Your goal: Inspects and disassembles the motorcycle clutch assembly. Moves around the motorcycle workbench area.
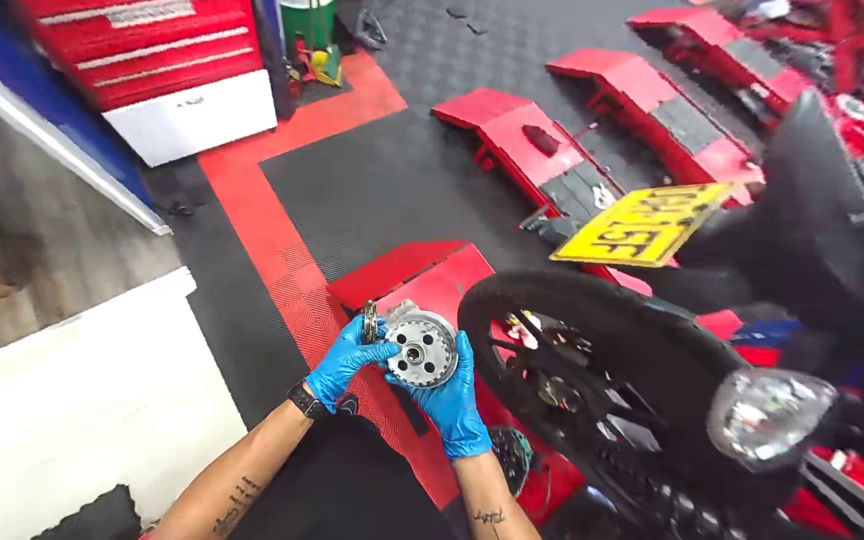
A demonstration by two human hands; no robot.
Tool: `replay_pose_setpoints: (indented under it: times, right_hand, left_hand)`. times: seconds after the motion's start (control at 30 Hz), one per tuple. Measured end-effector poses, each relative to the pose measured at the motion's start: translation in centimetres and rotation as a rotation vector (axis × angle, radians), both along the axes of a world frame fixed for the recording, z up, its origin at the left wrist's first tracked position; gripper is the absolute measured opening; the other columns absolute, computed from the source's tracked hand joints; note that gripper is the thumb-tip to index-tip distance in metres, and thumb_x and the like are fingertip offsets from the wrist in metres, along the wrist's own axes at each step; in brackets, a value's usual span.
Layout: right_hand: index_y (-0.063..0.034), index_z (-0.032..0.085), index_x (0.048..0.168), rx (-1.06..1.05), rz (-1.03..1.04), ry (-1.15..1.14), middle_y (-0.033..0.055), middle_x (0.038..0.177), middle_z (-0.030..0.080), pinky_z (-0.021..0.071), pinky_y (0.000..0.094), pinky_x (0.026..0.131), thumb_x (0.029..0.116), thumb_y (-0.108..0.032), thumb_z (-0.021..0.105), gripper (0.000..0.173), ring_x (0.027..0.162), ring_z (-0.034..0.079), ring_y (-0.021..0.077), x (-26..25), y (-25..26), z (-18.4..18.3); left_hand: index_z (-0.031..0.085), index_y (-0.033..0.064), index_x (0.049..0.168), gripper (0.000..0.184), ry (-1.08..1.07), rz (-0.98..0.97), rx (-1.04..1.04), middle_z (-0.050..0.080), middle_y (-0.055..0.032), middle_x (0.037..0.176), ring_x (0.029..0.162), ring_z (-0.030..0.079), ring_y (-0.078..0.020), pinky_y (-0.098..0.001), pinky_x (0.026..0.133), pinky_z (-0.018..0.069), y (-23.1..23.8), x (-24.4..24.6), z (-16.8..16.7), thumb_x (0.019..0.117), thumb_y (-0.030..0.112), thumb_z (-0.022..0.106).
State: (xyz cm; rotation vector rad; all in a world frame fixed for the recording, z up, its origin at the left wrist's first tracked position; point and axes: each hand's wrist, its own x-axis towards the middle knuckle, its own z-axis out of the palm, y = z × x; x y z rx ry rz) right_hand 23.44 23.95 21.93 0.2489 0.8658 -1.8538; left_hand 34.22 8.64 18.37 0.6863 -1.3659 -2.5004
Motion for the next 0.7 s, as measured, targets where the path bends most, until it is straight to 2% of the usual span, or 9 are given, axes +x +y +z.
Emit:
replay_pose_setpoints:
  times: [0.07, 0.13, 0.2, 0.27, 0.4, 0.47, 0.53, 0.63, 0.7]
  right_hand:
    - [-0.0126, 0.057, 0.132, -0.013, 0.042, 0.051, 0.0195, 0.117, 0.069, 0.0633, 0.0515, 0.076, 0.0855, -0.066, 0.065, 0.071, 0.099, 0.072, 0.0345, -0.4, -2.3, -0.4]
    - [-0.0116, 0.057, 0.133, -0.03, 0.028, 0.106, 0.0182, 0.118, 0.069, 0.0631, 0.0509, 0.079, 0.0835, -0.06, 0.073, 0.071, 0.101, 0.071, 0.0324, -0.4, -4.5, -1.3]
    - [-0.0112, 0.054, 0.136, -0.042, 0.019, 0.121, 0.0186, 0.121, 0.067, 0.0622, 0.0519, 0.082, 0.0864, -0.055, 0.072, 0.068, 0.104, 0.07, 0.0331, -0.9, -7.1, -2.1]
    - [-0.0115, 0.055, 0.135, -0.049, 0.064, 0.077, 0.0196, 0.12, 0.068, 0.0625, 0.0526, 0.08, 0.0855, -0.058, 0.071, 0.07, 0.103, 0.071, 0.0345, -1.6, -9.7, -2.5]
    - [-0.0125, 0.06, 0.131, -0.039, 0.259, -0.015, 0.0205, 0.116, 0.07, 0.0625, 0.0522, 0.075, 0.0871, -0.07, 0.059, 0.072, 0.099, 0.071, 0.0361, -3.0, -15.5, -2.9]
    - [-0.0127, 0.058, 0.133, -0.023, 0.337, -0.004, 0.0203, 0.117, 0.069, 0.062, 0.0518, 0.076, 0.0954, -0.069, 0.044, 0.069, 0.101, 0.07, 0.0359, -3.0, -18.5, -2.7]
    - [-0.0131, 0.057, 0.135, 0.001, 0.38, 0.001, 0.0218, 0.117, 0.068, 0.0623, 0.0522, 0.073, 0.0979, -0.073, 0.032, 0.075, 0.099, 0.07, 0.0378, -3.3, -21.5, -1.9]
    - [-0.0139, 0.056, 0.136, 0.097, 0.348, 0.035, 0.0228, 0.116, 0.069, 0.0624, 0.0525, 0.067, 0.0963, -0.08, 0.018, 0.086, 0.095, 0.071, 0.0388, -4.0, -24.6, -0.6]
    - [-0.0166, 0.053, 0.14, 0.187, 0.269, 0.092, 0.0209, 0.117, 0.069, 0.0627, 0.0508, 0.066, 0.0981, -0.078, 0.014, 0.084, 0.095, 0.072, 0.0369, -3.9, -25.3, -0.6]
  left_hand:
    - [0.045, -0.0043, 0.136, 0.066, -0.015, 0.089, -0.024, 0.066, -0.0072, 0.108, 0.086, 0.067, -0.012, -0.0266, 0.073, 0.0594, -1.4, 0.4, 0.0, 0.0824, 0.01, 0.079]
    - [0.04, -0.0059, 0.139, 0.072, -0.02, 0.184, -0.051, 0.066, -0.01, 0.115, 0.096, 0.067, -0.0125, -0.0272, 0.082, 0.0584, -2.8, 0.5, 0.0, 0.0804, 0.009, 0.079]
    - [0.035, -0.0071, 0.14, 0.077, -0.017, 0.277, -0.079, 0.067, -0.0126, 0.118, 0.095, 0.068, -0.0141, -0.0281, 0.083, 0.0576, -4.8, 0.1, -0.1, 0.0793, 0.005, 0.08]
    - [0.033, -0.0071, 0.141, 0.079, -0.016, 0.297, -0.098, 0.067, -0.0137, 0.12, 0.095, 0.068, -0.0145, -0.0286, 0.084, 0.0573, -7.4, -0.3, -0.7, 0.0803, 0.008, 0.081]
    - [0.037, -0.0072, 0.142, 0.078, 0.11, 0.057, -0.061, 0.065, -0.0117, 0.123, 0.109, 0.066, -0.0156, -0.0323, 0.095, 0.056, -15.5, -1.3, -3.1, 0.0821, 0.018, 0.08]
    - [0.047, -0.0038, 0.135, 0.069, 0.14, -0.052, 0.007, 0.069, -0.01, 0.115, 0.103, 0.069, -0.0157, -0.033, 0.089, 0.0585, -18.8, -1.8, -3.6, 0.0806, 0.02, 0.082]
    - [0.054, -0.0038, 0.13, 0.06, 0.144, -0.078, 0.044, 0.071, -0.0106, 0.112, 0.1, 0.07, -0.017, -0.0346, 0.089, 0.059, -21.7, -2.4, -3.4, 0.0821, 0.02, 0.082]
    - [0.054, -0.0054, 0.13, 0.055, 0.092, -0.095, 0.068, 0.071, -0.0119, 0.112, 0.101, 0.07, -0.018, -0.0362, 0.092, 0.0585, -24.6, -3.7, -3.4, 0.0867, 0.019, 0.076]
    - [0.053, -0.0055, 0.13, 0.049, 0.023, -0.106, 0.067, 0.071, -0.0111, 0.111, 0.1, 0.07, -0.0176, -0.0372, 0.09, 0.0591, -25.3, -4.5, -3.6, 0.09, 0.017, 0.07]
